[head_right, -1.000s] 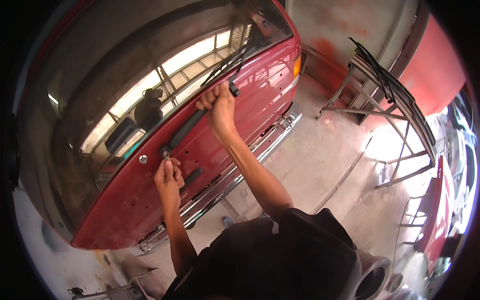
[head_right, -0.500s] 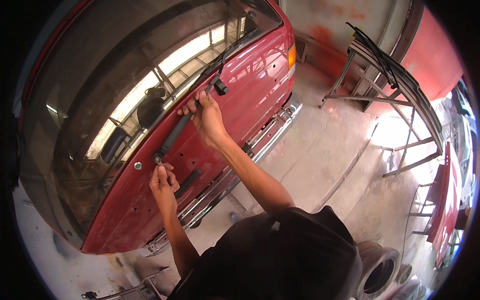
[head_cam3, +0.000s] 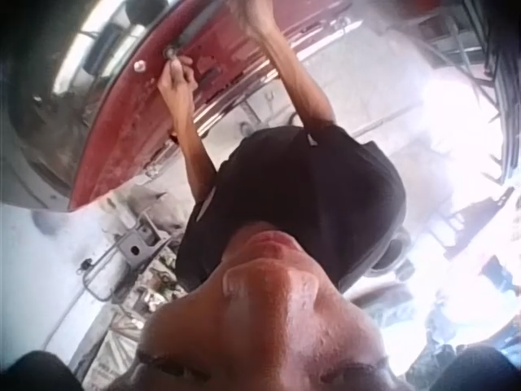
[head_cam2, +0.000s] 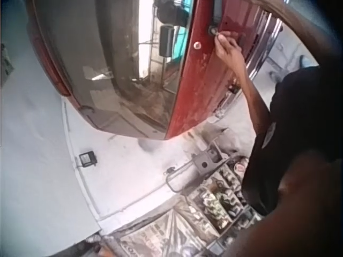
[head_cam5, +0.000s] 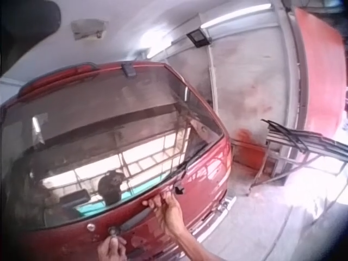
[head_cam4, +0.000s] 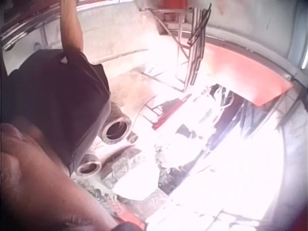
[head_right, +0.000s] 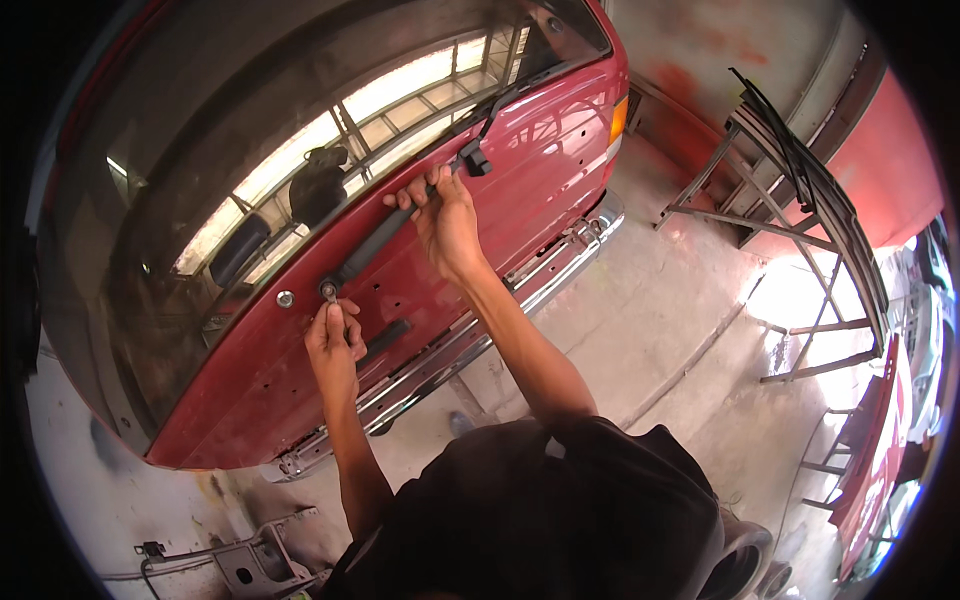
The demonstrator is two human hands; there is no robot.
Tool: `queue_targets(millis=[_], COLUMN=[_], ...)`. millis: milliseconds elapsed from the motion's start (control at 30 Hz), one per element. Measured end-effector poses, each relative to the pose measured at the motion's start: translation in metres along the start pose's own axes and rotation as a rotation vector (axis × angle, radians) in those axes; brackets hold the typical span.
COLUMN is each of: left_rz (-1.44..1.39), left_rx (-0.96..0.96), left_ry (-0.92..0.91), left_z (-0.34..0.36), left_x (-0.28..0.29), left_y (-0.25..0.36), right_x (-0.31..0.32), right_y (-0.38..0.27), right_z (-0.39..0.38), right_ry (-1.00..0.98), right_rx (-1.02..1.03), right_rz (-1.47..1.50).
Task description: Installing a rear window wiper blade onto the arm of a red hatchback vehicle.
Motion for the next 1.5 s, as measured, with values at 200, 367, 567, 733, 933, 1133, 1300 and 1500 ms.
queue_targets(millis=[200, 367, 567, 733, 933, 1133, 1300, 1500], left_rz=[-0.025, -0.051, -0.046, -0.066, -0.402, -0.632, -0.671, -0.254], left_rx=[0.004, -0.015, -0.027, -0.018, -0.036, 0.033, 0.040, 0.057], left_ry=[0.026, 0.004, -0.003, -0.008, -0.086, -0.107, -0.037, -0.053], left_z=[0.001, 0.001, 0.002, -0.003, -0.008, -0.004, -0.003, -0.011], left_x=[-0.001, -0.001, -0.005, -0.009, -0.023, -0.042, -0.049, -0.016], left_y=[-0.001, -0.003, -0.005, -0.004, -0.014, -0.017, -0.015, -0.001], right_x=[0.004, 0.006, 0.010, 0.014, 0.010, 0.012, 0.013, 0.013], right_y=[0.001, 0.001, 0.000, -0.002, -0.003, -0.002, -0.003, -0.005], right_z=[0.002, 0.002, 0.003, 0.005, 0.003, 0.004, 0.004, 0.003], right_ry=[-0.014, -0.019, -0.026, -0.058, -0.110, -0.095, -0.116, -0.136], right_rx=[0.013, 0.014, 0.015, 0.021, 0.000, 0.014, 0.019, -0.002], right_rz=[-0.006, 0.007, 0.063, 0.047, 0.045, 0.040, 0.017, 0.037])
Point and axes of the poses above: each hand's wrist, its own z-axis towards the middle knuckle, its own x-axis out of the back of the hand, y = z × x, the point moved 2 cm from there along z, towards the middle knuckle, and after that the axes turned 8 degrees about x, right-handed, at the moved point
